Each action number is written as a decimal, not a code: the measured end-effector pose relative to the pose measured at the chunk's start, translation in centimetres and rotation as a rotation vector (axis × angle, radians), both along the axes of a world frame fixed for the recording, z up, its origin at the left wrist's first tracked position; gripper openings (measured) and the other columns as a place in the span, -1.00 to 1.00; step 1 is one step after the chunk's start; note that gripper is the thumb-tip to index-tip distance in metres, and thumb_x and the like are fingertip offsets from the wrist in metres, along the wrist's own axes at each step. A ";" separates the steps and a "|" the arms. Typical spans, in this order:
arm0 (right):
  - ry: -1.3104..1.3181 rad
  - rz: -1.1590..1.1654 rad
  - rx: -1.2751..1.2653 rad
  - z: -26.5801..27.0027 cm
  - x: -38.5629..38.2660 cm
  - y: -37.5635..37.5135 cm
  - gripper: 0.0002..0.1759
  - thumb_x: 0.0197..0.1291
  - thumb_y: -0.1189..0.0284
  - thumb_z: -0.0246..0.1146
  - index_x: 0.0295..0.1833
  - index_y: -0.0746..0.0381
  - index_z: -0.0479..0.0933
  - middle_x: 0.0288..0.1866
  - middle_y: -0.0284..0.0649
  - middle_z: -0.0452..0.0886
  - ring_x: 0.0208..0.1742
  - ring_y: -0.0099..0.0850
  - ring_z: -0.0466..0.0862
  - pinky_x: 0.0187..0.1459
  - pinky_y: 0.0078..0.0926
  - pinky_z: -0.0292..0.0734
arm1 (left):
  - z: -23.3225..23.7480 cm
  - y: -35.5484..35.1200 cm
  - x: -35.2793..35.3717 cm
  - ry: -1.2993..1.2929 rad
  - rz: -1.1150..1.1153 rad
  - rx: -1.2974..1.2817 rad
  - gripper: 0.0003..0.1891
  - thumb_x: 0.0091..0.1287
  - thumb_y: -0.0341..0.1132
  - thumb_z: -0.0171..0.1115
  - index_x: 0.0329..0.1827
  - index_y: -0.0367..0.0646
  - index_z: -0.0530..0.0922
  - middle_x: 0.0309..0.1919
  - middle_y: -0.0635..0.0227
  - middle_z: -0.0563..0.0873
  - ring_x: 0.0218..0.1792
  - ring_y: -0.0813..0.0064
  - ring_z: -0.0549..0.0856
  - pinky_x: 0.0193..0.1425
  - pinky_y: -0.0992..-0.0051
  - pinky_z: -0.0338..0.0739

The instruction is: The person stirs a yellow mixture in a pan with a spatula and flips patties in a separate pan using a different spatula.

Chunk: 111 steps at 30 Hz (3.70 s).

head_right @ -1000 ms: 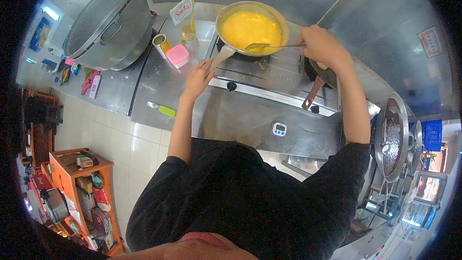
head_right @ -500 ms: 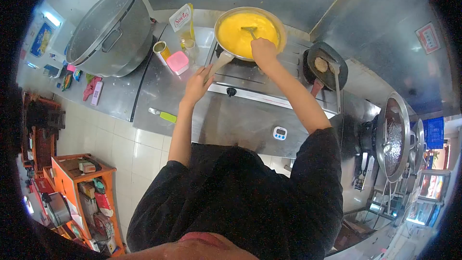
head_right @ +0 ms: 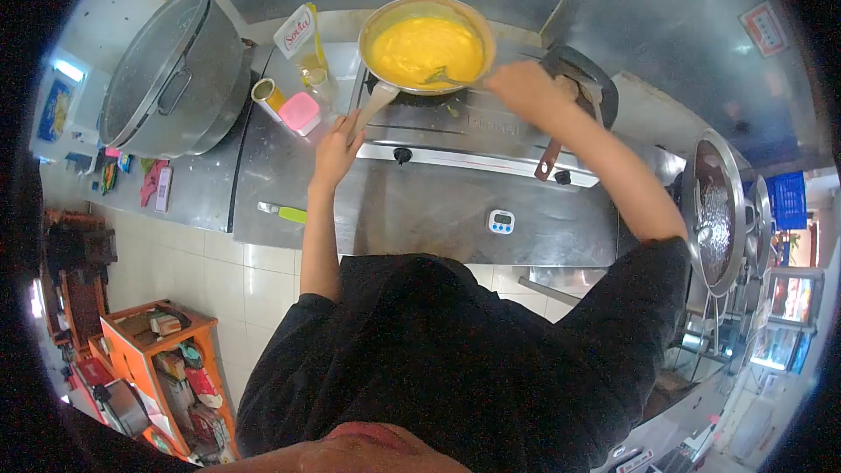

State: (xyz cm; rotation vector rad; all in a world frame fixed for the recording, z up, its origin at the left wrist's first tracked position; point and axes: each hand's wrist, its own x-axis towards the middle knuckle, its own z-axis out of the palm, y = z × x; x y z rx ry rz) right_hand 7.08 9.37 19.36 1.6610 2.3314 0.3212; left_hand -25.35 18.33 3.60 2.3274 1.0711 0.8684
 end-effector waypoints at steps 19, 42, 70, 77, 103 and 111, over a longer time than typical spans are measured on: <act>0.314 -0.597 0.194 -1.3 -5.5 6.3 -0.75 0.13 0.45 0.08 -0.22 0.28 0.65 -0.24 0.00 0.68 -0.18 -0.13 0.70 -0.20 -0.20 0.60 | 0.0 0.1 0.0 0.036 0.004 0.024 -0.59 0.29 -0.27 0.18 0.19 -0.17 0.46 -0.12 0.13 0.59 -0.15 0.05 0.61 -0.13 0.22 0.51; 0.196 -1.081 0.984 -10.6 8.9 -17.2 -0.23 0.03 0.42 0.32 0.40 0.16 0.23 -0.16 -0.01 0.48 -0.07 -0.08 0.50 -0.13 -0.21 0.45 | 0.6 0.0 1.1 0.243 -0.008 0.142 -0.55 0.29 -0.21 0.22 0.22 -0.15 0.48 -0.12 0.08 0.58 -0.14 0.13 0.59 -0.09 0.24 0.46; 1.809 -1.177 0.092 -13.6 32.1 -19.3 -0.61 0.25 0.27 0.15 0.08 0.29 0.44 -0.47 -0.02 0.56 -0.55 -0.19 0.61 -0.53 -0.30 0.44 | -2.5 -19.8 30.3 -0.039 -0.174 0.091 -0.43 0.15 -0.23 0.32 0.23 -0.13 0.37 0.02 0.11 0.48 0.01 0.11 0.50 0.04 0.19 0.38; 0.078 -0.751 0.460 -11.0 26.3 -17.6 -0.76 0.19 0.42 0.10 -0.07 0.24 0.54 -0.41 -0.11 0.64 -0.43 -0.24 0.70 -0.48 -0.26 0.56 | -4.2 -18.8 31.6 -0.045 -0.249 -0.018 -0.43 0.18 -0.32 0.27 0.26 -0.22 0.32 -0.12 0.03 0.52 -0.19 0.02 0.59 -0.11 0.22 0.48; -0.008 -0.580 -0.058 -4.3 27.7 -12.2 -0.86 0.10 0.48 0.19 -0.30 0.21 0.67 -0.30 -0.16 0.71 -0.21 -0.19 0.72 -0.22 -0.27 0.63 | -15.4 -25.1 35.1 -0.659 -0.049 -2.042 -0.61 0.46 -0.06 -0.06 -0.04 -0.26 0.46 -0.14 0.13 0.66 -0.20 0.43 0.62 -0.17 0.46 0.49; -0.194 -0.359 -0.025 -4.7 28.1 -12.7 -0.93 -0.03 0.49 0.26 -0.43 0.22 0.65 -0.46 -0.18 0.67 -0.34 -0.20 0.72 -0.35 -0.28 0.62 | -18.6 -22.8 40.5 -1.050 -0.205 -2.301 -0.70 0.49 -0.26 -0.15 0.00 -0.34 0.43 -0.19 0.17 0.61 -0.26 0.43 0.56 -0.19 0.46 0.40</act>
